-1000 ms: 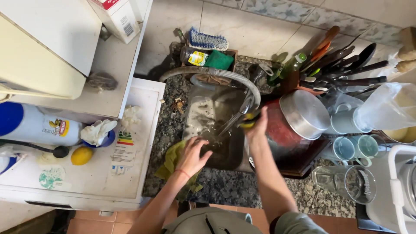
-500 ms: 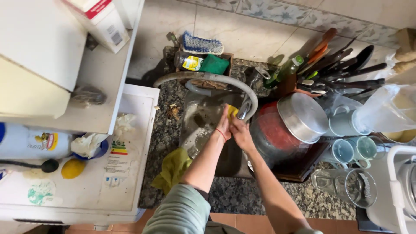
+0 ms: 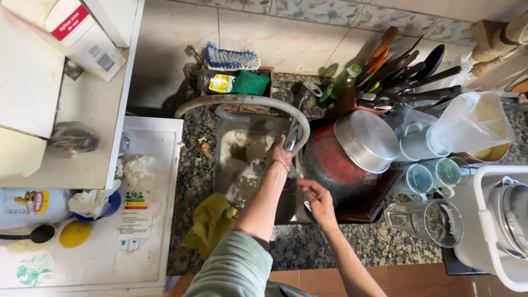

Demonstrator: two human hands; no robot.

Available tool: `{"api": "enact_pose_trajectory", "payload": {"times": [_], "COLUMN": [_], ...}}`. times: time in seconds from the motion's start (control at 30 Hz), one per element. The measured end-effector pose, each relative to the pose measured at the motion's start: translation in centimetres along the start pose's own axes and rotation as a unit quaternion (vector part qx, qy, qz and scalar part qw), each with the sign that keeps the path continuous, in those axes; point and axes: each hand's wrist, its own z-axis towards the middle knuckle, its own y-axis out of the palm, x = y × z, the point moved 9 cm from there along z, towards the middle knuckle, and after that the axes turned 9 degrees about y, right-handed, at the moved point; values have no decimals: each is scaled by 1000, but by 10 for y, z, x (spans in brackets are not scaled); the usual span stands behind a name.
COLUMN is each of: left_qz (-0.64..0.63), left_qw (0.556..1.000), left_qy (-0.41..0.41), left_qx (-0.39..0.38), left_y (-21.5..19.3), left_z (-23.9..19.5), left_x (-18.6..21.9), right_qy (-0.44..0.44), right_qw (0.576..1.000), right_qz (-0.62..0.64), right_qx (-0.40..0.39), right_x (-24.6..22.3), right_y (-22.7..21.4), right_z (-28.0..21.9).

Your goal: Washing and scrubbing pots, pans, and lids in a kitchen sink, then cleaning the sink and removing waste from the drain.

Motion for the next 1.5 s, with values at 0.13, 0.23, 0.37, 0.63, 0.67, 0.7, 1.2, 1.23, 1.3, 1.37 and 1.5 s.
{"api": "enact_pose_trajectory", "payload": {"times": [0.13, 0.23, 0.37, 0.63, 0.67, 0.7, 1.2, 1.23, 1.3, 1.37, 1.5], "left_qz": [44, 107, 59, 257, 293, 327, 308, 309, 182, 193, 299], "left_qw": [980, 990, 995, 964, 955, 944, 948, 948, 979, 974, 953], "left_qy": [137, 52, -83, -31, -35, -39, -40, -39, -75, -89, 0], "left_qx": [141, 78, 0, -59, -16, 27, 69, 69, 55, 74, 50], "left_y": [-5, -16, 13, 19, 18, 19, -64, -53, -28, -7, -27], "left_z": [-3, -8, -78, -92, -97, -104, -2, -15, -45, -84, -70], "left_x": [20, 13, 33, 73, 88, 102, 38, 51, 65, 79, 60], "right_qy": [-136, -179, -206, -143, -112, -81, -228, -229, -281, -273, -144], "right_qw": [984, 979, 966, 968, 957, 938, 963, 963, 952, 953, 978], "right_qz": [111, 94, 150, 186, 263, 337, -26, -25, 12, -13, 79], "right_qx": [-2, -6, -40, 84, 47, 10, 142, 142, 120, 128, 128], "right_x": [-53, -62, -49, -40, -35, -31, -106, -95, -79, -84, -97], "right_y": [6, 20, 42, 52, 55, 58, 49, 47, 43, 35, 27], "right_z": [12, 51, 105, 139, 141, 143, -37, -27, -14, 4, 42]}}
